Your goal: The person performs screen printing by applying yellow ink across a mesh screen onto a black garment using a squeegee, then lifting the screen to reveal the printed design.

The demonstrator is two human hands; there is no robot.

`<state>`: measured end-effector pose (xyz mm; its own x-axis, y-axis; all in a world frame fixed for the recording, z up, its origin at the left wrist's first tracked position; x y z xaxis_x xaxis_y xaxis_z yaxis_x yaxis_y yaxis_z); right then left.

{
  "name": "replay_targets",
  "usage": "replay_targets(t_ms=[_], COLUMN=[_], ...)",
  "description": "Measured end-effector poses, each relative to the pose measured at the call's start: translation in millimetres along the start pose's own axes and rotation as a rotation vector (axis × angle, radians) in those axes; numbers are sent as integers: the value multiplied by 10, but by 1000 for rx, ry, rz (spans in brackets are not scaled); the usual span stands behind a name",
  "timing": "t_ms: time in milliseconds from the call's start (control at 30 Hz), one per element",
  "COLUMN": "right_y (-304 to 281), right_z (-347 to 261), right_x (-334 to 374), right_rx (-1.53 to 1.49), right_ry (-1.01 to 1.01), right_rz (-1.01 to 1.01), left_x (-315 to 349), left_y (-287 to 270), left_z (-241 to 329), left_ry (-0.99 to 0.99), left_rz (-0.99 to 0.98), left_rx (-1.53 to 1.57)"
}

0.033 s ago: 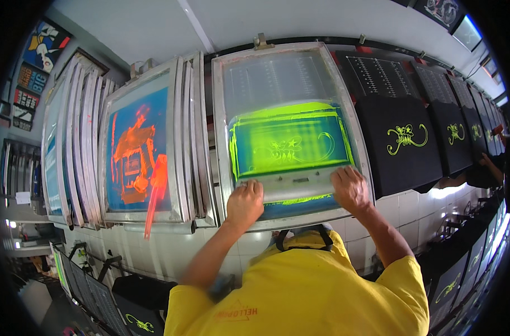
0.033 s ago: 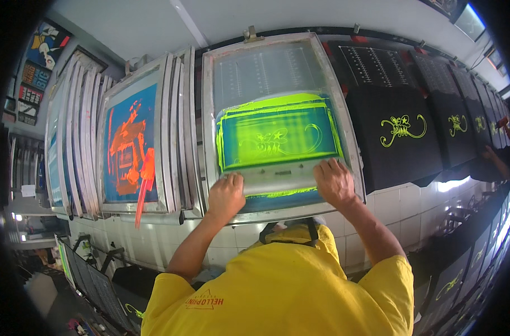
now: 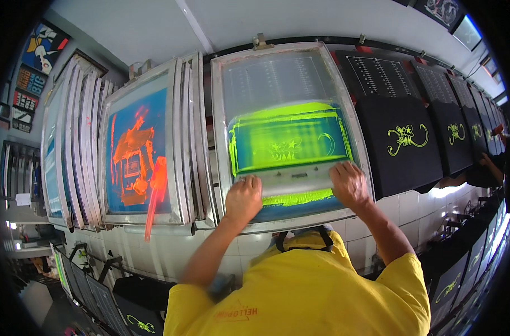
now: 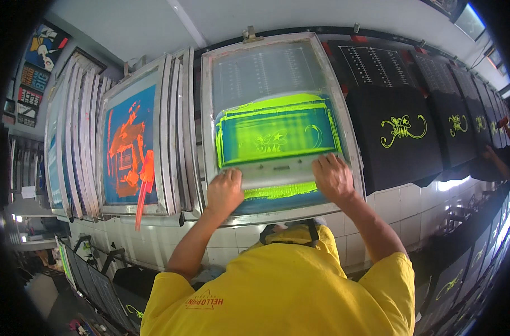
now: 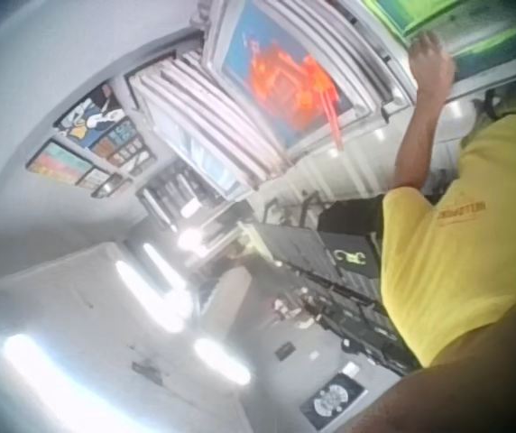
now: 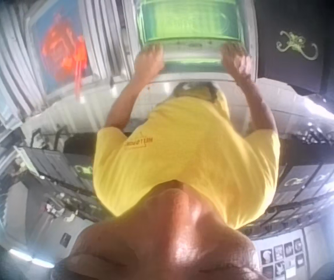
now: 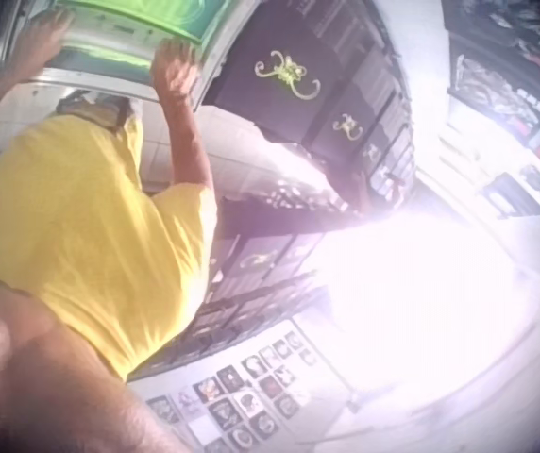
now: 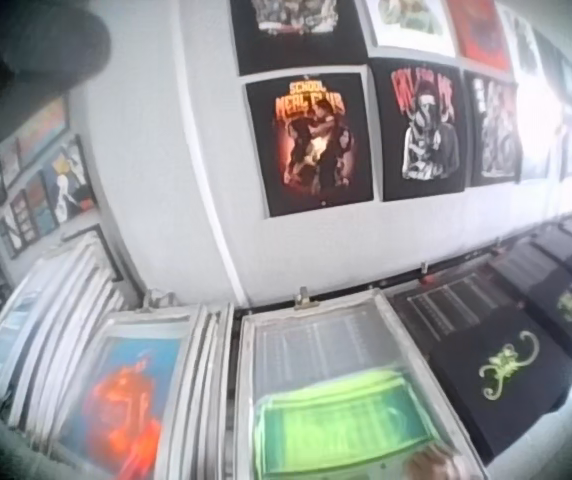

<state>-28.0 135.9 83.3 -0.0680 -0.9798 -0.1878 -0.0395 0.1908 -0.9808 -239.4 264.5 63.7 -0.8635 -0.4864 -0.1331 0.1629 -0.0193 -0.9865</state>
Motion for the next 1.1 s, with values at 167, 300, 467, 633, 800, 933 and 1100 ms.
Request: replay_targets(t_ms=[167, 300, 467, 633, 800, 933, 1100], right_y=[118, 178, 76, -198, -294, -156, -6], right_z=[341, 531, 518, 156, -195, -226, -34], right_x=[-781, -1093, -1088, -359, 273, 299, -59], right_rx=[0, 20, -32, -129, -128, -67, -35], right_ry=[9, 26, -24, -27, -34, 6, 22], right_rz=[-35, -55, -14, 36, 28, -26, -40], left_x=[-714, -1018, -994, -251, 404, 438, 40], left_y=[41, -39, -33, -257, -266, -109, -28], left_z=[-489, -612, -667, -212, 233, 212, -99], left_ry=[-41, -48, -88, -93, -19, -15, -8], left_rz=[37, 48, -36, -49, 78, 29, 70], left_rx=[23, 49, 37, 59, -9, -10, 36])
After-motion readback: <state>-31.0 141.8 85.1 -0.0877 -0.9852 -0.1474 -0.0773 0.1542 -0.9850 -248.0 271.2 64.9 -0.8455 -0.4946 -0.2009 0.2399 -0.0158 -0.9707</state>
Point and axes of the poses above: each hand's wrist, its own x-axis away from the middle knuckle, its own y-axis out of the palm, z = x × y, the point moved 7 cm from there along -x, towards the middle knuckle, and after that the axes turned 5 degrees about -z, right-handed, at the moved point
